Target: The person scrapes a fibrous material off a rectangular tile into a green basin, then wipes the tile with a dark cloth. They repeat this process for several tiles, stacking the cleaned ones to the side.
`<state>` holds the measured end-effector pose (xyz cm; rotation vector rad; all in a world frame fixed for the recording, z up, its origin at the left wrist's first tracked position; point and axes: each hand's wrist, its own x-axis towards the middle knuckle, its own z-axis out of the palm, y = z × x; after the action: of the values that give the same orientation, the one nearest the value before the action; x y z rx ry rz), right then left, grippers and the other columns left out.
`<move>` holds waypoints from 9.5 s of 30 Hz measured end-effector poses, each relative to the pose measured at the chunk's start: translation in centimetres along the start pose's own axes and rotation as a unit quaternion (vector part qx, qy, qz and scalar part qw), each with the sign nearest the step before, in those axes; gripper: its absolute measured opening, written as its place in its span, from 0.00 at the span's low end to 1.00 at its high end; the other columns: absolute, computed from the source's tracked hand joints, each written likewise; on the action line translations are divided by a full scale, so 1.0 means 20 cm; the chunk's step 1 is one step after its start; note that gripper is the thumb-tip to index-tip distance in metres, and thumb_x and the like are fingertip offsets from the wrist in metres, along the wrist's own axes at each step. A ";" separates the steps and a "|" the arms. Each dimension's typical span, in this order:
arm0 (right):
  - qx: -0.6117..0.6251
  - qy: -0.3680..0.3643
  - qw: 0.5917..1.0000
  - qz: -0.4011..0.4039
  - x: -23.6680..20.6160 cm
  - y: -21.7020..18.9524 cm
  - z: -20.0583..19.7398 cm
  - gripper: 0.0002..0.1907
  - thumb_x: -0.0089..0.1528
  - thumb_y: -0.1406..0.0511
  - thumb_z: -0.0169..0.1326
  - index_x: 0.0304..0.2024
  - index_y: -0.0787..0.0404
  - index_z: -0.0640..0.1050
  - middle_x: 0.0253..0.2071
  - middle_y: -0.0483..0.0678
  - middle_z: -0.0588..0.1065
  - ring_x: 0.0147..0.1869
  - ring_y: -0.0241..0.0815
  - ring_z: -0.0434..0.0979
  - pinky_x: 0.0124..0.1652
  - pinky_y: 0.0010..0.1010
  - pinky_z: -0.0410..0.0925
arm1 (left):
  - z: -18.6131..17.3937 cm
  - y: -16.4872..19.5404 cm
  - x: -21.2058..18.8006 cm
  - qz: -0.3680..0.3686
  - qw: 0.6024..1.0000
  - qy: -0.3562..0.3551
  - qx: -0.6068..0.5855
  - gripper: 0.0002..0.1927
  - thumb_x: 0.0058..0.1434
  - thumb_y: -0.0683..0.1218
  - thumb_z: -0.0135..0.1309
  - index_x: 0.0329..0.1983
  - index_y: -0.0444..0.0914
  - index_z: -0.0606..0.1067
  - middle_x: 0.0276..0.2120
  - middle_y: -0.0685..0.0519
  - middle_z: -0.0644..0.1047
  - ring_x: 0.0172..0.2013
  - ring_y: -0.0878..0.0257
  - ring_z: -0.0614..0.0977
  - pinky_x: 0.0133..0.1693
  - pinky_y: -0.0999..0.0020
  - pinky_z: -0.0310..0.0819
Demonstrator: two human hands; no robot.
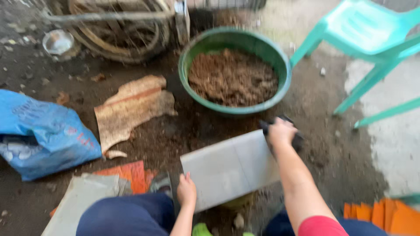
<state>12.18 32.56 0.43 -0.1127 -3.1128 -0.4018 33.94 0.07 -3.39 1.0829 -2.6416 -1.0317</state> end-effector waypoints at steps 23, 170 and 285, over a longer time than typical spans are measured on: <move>0.166 0.154 0.973 -0.033 -0.82 -0.23 0.16 0.20 0.52 0.65 0.55 0.46 0.43 0.84 0.63 0.52 0.67 0.55 0.69 0.68 0.50 0.63 0.62 | -0.08 -0.02 -0.02 0.004 0.999 -0.028 0.024 0.21 0.74 0.60 0.35 0.42 0.41 0.72 0.32 0.35 0.81 0.36 0.32 0.81 0.37 0.37 0.72; 0.675 0.223 0.699 -0.078 -0.58 0.12 -0.11 0.19 0.59 0.72 0.52 0.52 0.63 0.82 0.63 0.56 0.69 0.71 0.52 0.64 0.70 0.37 0.55 | -0.34 0.17 0.08 0.169 0.805 0.000 -0.569 0.06 0.72 0.42 0.51 0.50 0.37 0.73 0.43 0.58 0.77 0.44 0.70 0.74 0.51 0.74 0.67; 0.184 0.044 0.981 0.042 -0.40 0.05 0.11 0.15 0.65 0.57 0.54 0.53 0.47 0.82 0.64 0.51 0.71 0.64 0.64 0.72 0.54 0.63 0.67 | 0.11 -0.24 0.02 -0.085 0.880 -0.124 -0.452 0.19 0.66 0.45 0.58 0.55 0.29 0.73 0.50 0.46 0.80 0.48 0.60 0.77 0.51 0.64 0.70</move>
<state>20.21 33.45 -1.64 -0.2147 -3.0175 0.1679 35.60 -1.45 -8.17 0.9652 -1.7662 -2.2229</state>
